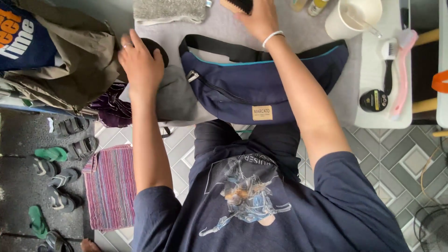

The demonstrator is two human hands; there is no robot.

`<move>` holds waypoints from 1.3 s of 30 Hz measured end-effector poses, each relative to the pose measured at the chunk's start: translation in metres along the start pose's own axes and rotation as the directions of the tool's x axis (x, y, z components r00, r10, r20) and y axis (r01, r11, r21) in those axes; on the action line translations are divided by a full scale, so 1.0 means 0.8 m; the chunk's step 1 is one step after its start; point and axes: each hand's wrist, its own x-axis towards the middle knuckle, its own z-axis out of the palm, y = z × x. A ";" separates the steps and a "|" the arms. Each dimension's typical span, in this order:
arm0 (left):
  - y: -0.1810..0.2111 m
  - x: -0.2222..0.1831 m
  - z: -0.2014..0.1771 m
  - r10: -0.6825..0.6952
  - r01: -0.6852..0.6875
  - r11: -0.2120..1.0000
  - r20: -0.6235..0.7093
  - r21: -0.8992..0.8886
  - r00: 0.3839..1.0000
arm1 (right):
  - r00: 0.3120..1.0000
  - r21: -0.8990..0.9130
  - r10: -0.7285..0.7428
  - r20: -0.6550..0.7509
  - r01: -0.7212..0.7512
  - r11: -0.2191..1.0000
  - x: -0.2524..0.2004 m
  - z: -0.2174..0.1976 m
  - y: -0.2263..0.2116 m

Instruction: Cleaning a blue and black waist bag using various brushes, a cloth, and cleaning solution on a towel-covered workbench.

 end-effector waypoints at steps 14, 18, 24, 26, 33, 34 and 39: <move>0.112 -0.137 0.033 0.431 -0.443 0.892 -0.124 -0.089 0.894 | 0.846 0.347 -0.504 0.175 0.426 0.836 -0.117 -0.138 -0.144; 0.114 -0.143 0.049 0.318 -0.334 0.934 -0.129 -0.124 0.939 | 0.784 0.199 -0.490 0.381 0.448 0.872 -0.161 -0.124 -0.136; 0.114 -0.145 0.056 0.247 -0.244 0.951 -0.008 -0.189 0.969 | 0.870 -0.024 -0.412 0.272 0.434 0.900 -0.187 -0.130 -0.086; 0.118 -0.147 0.056 0.254 -0.249 0.949 0.001 -0.193 0.967 | 0.896 -0.113 -0.399 0.194 0.424 0.898 -0.195 -0.135 -0.077; 0.132 -0.157 0.071 0.282 -0.302 0.925 -0.113 -0.229 0.953 | 0.906 0.005 -0.401 0.138 0.404 0.915 -0.220 -0.119 -0.093; 0.130 -0.157 0.078 0.281 -0.292 0.914 -0.080 -0.282 0.956 | 0.907 -0.028 -0.391 0.157 0.400 0.916 -0.220 -0.115 -0.084; 0.136 -0.157 0.064 0.260 -0.255 0.913 -0.027 -0.319 0.965 | 0.918 -0.026 -0.377 0.122 0.383 0.923 -0.204 -0.131 -0.075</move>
